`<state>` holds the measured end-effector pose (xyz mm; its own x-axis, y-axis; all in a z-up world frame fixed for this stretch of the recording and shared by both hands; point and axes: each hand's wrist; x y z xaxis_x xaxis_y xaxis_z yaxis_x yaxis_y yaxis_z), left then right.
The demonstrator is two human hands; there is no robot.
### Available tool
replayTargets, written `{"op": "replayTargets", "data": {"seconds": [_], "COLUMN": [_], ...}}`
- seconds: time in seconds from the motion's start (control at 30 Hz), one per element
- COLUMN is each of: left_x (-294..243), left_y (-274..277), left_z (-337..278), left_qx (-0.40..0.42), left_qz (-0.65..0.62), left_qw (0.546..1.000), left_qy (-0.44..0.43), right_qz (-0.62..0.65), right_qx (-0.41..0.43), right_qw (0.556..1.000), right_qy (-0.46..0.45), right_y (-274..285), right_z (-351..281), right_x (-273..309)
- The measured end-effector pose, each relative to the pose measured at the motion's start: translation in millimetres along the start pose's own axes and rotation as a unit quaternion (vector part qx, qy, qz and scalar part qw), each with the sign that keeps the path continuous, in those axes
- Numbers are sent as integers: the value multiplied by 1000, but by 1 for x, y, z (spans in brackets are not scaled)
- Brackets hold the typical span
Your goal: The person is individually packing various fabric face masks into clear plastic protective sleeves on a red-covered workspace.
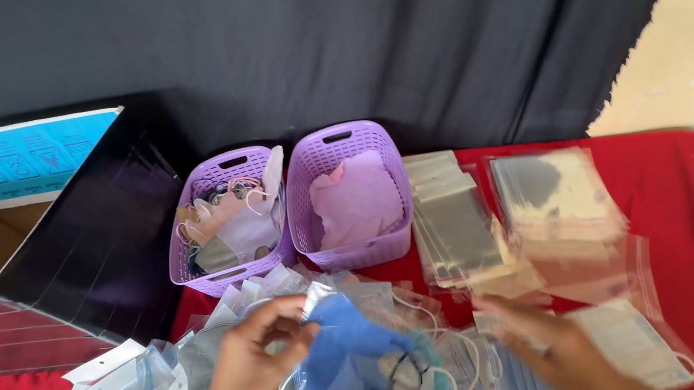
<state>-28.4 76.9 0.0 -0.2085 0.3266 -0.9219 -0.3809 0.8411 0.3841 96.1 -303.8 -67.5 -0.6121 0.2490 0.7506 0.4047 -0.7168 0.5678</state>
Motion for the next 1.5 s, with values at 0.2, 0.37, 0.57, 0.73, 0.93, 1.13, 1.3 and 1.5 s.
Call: {"op": "replayTargets", "data": {"seconds": [0.2, 0.37, 0.57, 0.73, 0.93, 1.13, 1.3, 1.5], "left_x": [-32, -16, 64, 91, 10, -82, -145, -104], "left_y": [5, 49, 85, 79, 84, 65, 3, -60], "left_z": [12, 113, 256, 293, 236, 143, 36, -10], "left_qx": [-161, -273, -109, -87, -55, -241, -112, 145], "left_qz": [366, 472, 406, 455, 313, 109, -140, -277], "left_qw": [907, 825, 907, 881, 932, 964, 976, 941], "left_qy": [-130, -152, 2, 93, 173, 17, 121, 132], "right_qz": [-373, -534, -339, -282, -214, -232, -118, 181], "right_qx": [23, 30, 94, 163, 203, 183, 246, 44], "right_qw": [854, 766, 893, 919, 942, 934, 961, 977], "right_qy": [362, 358, 282, 220, 161, 202, 37, -100], "right_y": [-41, -73, -62, -51, -41, -44, -32, -3], "right_z": [-8, -26, -28, -19, -11, -13, -1, 6], "right_x": [-64, -149, -97, -74, -52, -59, -33, -18]}}
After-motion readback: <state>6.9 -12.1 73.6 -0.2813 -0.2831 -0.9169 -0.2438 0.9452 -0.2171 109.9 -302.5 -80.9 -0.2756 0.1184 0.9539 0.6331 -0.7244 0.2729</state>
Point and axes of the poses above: each hand's wrist, its own z-axis towards the middle knuckle, its own y-axis out of the back of the hand, x = y × z, and after that the axes turned 13 degrees about y, right-handed
